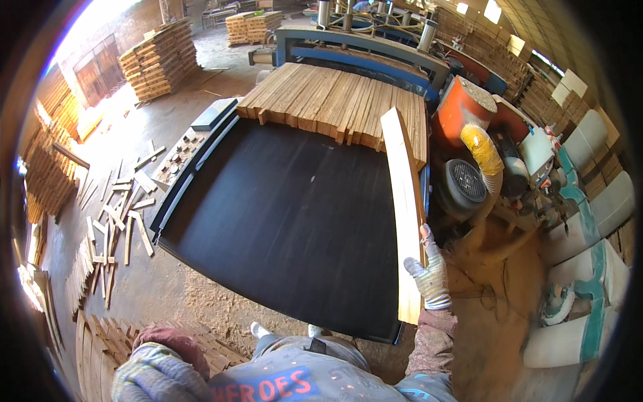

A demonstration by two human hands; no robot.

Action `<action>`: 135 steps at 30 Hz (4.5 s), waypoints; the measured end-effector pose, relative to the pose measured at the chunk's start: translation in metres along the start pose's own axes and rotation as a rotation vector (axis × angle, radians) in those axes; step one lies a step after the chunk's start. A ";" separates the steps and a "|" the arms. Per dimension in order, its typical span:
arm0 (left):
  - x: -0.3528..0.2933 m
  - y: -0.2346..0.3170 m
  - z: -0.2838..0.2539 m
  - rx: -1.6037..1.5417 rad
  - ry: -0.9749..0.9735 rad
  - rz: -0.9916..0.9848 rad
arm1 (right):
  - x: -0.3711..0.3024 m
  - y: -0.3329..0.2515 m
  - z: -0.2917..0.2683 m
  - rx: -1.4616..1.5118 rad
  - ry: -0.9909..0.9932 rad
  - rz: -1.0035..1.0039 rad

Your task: The person repeatedly picks up wooden planks from a stack and places them onto a conveyor or table surface. The person handles the planks one at a time or in small groups, moving them between locations within the workshop.

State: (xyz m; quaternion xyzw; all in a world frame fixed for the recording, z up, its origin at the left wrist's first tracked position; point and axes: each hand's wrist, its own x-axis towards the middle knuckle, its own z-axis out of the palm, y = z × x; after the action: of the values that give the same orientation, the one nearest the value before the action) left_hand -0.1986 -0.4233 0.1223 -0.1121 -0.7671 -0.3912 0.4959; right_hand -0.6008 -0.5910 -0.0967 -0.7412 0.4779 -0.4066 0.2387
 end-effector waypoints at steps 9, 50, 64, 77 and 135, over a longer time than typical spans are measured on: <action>-0.022 -0.024 0.090 -0.602 0.545 -0.315 | 0.023 -0.030 0.052 0.195 -0.108 -0.053; -0.219 0.192 -0.025 0.189 0.609 -0.595 | 0.108 -0.199 0.492 0.971 -0.109 0.424; -0.273 0.232 -0.092 0.515 0.859 -0.687 | 0.153 -0.281 0.694 0.448 -0.139 0.720; -0.254 0.249 -0.098 0.686 0.736 -0.612 | 0.126 -0.281 0.739 0.295 -0.213 0.122; -0.354 0.307 0.291 1.748 3.045 0.027 | -0.262 -0.731 0.732 0.606 -2.860 -0.614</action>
State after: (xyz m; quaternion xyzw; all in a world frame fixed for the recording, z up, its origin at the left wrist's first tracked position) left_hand -0.0514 0.0652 -0.0871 -0.5911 -0.3729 -0.3554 -0.6207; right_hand 0.3278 -0.0658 -0.0589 -0.4949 -0.4252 0.5307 0.5410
